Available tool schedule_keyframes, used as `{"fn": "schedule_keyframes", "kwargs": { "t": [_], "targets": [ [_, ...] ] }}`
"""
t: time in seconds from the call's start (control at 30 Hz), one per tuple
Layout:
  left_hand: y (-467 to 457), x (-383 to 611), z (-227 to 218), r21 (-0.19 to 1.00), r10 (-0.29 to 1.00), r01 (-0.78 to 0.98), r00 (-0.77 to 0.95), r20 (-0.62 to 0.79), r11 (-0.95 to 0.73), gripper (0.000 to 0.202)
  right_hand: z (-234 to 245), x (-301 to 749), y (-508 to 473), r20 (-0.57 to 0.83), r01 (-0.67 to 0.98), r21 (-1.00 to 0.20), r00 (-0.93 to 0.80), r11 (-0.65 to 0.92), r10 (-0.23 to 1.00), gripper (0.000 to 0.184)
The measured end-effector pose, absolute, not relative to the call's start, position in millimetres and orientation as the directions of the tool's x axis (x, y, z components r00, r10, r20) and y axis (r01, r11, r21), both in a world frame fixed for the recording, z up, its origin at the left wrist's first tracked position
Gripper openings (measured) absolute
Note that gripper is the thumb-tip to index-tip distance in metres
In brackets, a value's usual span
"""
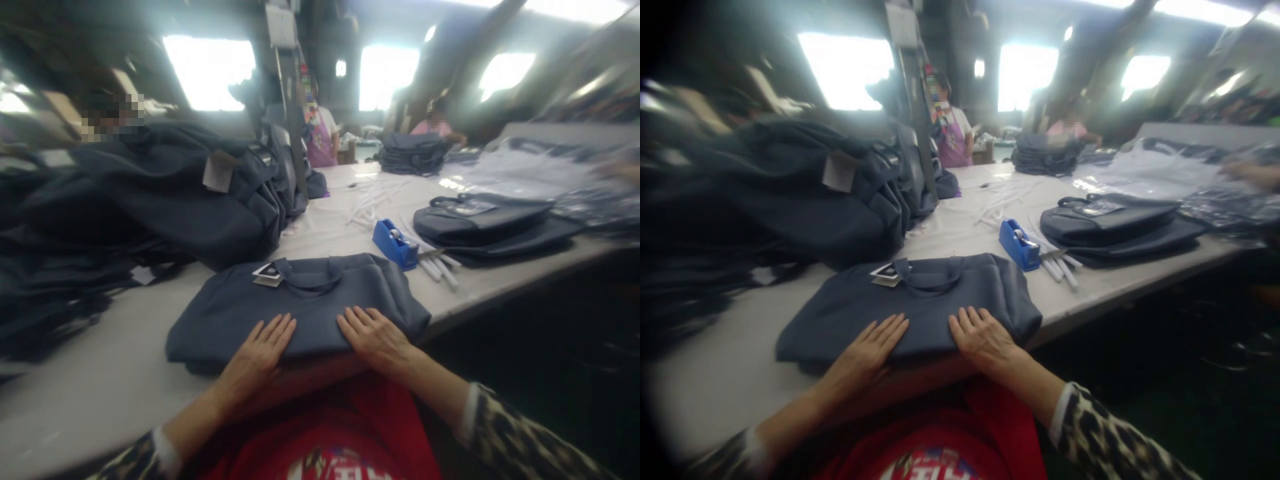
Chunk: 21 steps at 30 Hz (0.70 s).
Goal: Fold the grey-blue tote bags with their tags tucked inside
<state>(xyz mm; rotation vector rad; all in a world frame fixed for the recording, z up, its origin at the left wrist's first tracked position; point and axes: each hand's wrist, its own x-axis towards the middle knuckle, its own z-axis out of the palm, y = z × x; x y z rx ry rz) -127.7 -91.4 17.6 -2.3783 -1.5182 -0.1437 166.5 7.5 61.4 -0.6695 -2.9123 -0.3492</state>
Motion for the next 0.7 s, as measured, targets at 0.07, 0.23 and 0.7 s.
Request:
{"fn": "schedule_keyframes", "kwargs": {
  "t": [0.07,0.23,0.7],
  "targets": [
    [-89.2,-123.0,17.4,-0.237,0.863,0.911,0.4,0.307,-0.338,0.067,61.0,140.9,5.8,0.173,0.44,0.177,-0.895,0.881,0.412,0.04],
    [-65.6,-72.5,13.5,-0.224,0.82,0.895,0.443,0.361,-0.385,0.058,54.8,113.7,-3.9,0.194,0.47,0.096,-0.873,0.877,0.447,0.037],
    [-69.8,-82.0,33.6,-0.185,0.743,0.846,0.528,0.411,-0.5,0.063,29.3,281.1,19.4,0.204,0.366,-0.871,-0.341,0.329,0.918,0.048]
  ]
}}
